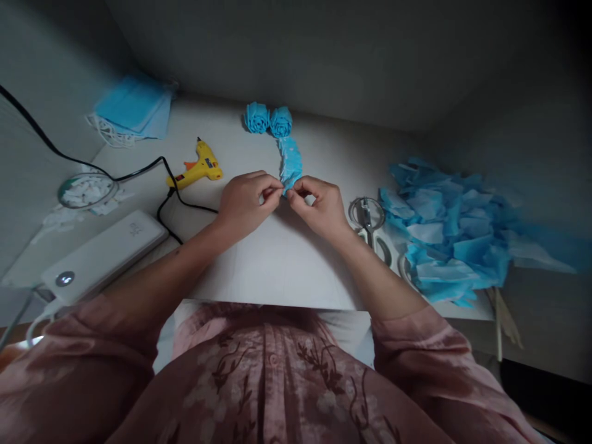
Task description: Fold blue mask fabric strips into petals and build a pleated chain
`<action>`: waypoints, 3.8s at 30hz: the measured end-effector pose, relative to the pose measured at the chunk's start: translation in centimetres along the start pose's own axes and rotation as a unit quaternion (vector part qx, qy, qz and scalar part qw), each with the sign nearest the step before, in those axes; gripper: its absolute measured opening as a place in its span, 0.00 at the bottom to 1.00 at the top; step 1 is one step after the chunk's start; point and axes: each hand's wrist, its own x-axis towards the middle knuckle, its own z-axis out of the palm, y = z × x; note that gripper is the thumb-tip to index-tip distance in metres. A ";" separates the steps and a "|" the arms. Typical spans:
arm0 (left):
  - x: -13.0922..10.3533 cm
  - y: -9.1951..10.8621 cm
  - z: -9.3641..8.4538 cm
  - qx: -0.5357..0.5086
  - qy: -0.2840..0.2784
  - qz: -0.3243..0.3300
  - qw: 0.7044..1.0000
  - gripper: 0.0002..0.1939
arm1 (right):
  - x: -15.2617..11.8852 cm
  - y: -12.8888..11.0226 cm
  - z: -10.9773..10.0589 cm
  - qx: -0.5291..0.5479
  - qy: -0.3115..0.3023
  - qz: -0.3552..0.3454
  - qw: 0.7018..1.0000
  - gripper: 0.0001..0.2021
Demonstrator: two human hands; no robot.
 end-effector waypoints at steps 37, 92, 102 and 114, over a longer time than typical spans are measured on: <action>0.3 0.1 -0.2 -0.344 -0.076 -0.204 0.913 0.07 | 0.4 0.1 -0.1 0.200 -0.056 0.121 0.971 0.18; 0.9 -0.7 0.1 -0.269 -0.055 -0.168 0.947 0.06 | 0.8 1.0 -0.6 0.183 -0.059 0.101 0.976 0.09; 0.4 -1.0 1.1 -0.163 0.094 0.000 0.982 0.04 | 0.6 1.3 -0.1 0.165 -0.004 0.089 0.982 0.10; 0.1 -0.6 0.9 -0.113 0.024 -0.074 0.991 0.03 | 0.4 0.9 0.2 0.104 0.005 0.067 0.992 0.11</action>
